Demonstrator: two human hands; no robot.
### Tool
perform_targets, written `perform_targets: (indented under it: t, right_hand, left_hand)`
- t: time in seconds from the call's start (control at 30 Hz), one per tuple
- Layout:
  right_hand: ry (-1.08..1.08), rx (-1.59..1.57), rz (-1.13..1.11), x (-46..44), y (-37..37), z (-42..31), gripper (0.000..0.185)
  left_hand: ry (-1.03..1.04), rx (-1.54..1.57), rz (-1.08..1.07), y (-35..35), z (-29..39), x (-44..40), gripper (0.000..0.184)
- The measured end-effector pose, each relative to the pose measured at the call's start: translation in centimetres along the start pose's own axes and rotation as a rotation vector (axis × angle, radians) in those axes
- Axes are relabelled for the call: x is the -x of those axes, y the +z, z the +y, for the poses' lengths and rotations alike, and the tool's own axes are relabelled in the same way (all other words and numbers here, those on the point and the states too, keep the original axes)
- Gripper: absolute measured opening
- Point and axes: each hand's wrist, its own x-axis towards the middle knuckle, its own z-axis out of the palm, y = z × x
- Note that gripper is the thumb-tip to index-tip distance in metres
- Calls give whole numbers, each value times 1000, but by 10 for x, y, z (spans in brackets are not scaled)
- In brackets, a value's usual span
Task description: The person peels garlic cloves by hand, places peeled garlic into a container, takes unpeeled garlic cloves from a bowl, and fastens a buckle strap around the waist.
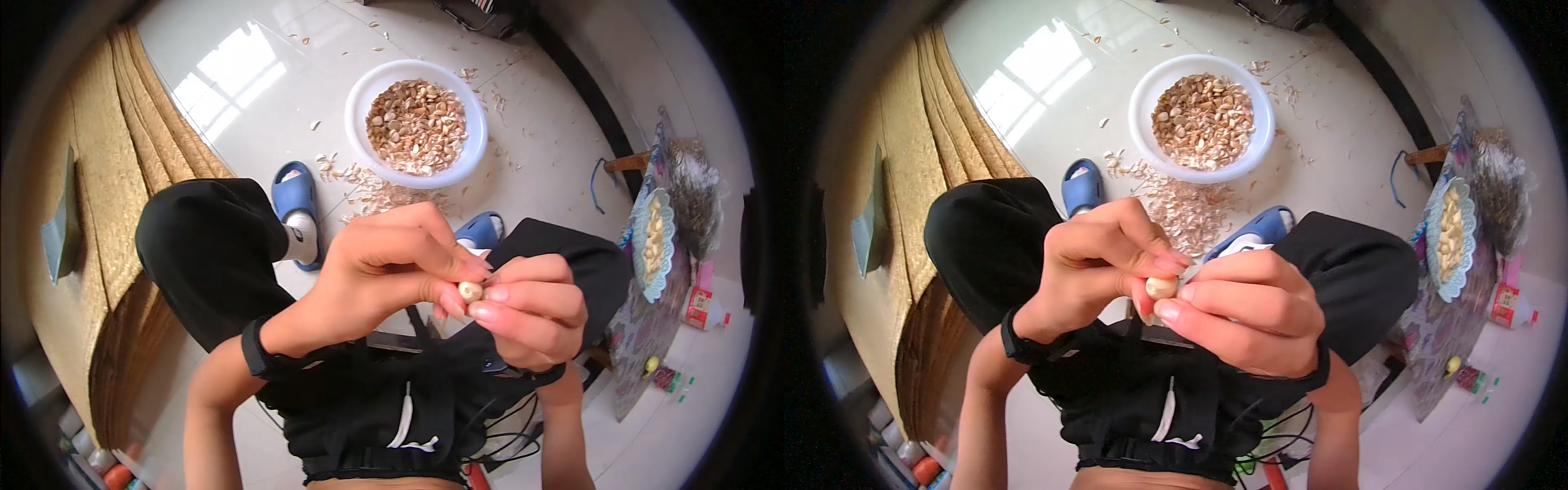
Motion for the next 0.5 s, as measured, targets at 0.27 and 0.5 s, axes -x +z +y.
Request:
perform_targets:
  t: [0.27, 0.5]
  right_hand:
    - [-7, 30, -13, 2, -4, 0, 30]
    - [18, 55, -5, 1, -7, 1, 32]
  left_hand:
    - [20, 104, -35, 2, -4, -8, 16]
    - [-21, 155, -33, 4, -3, -11, 15]
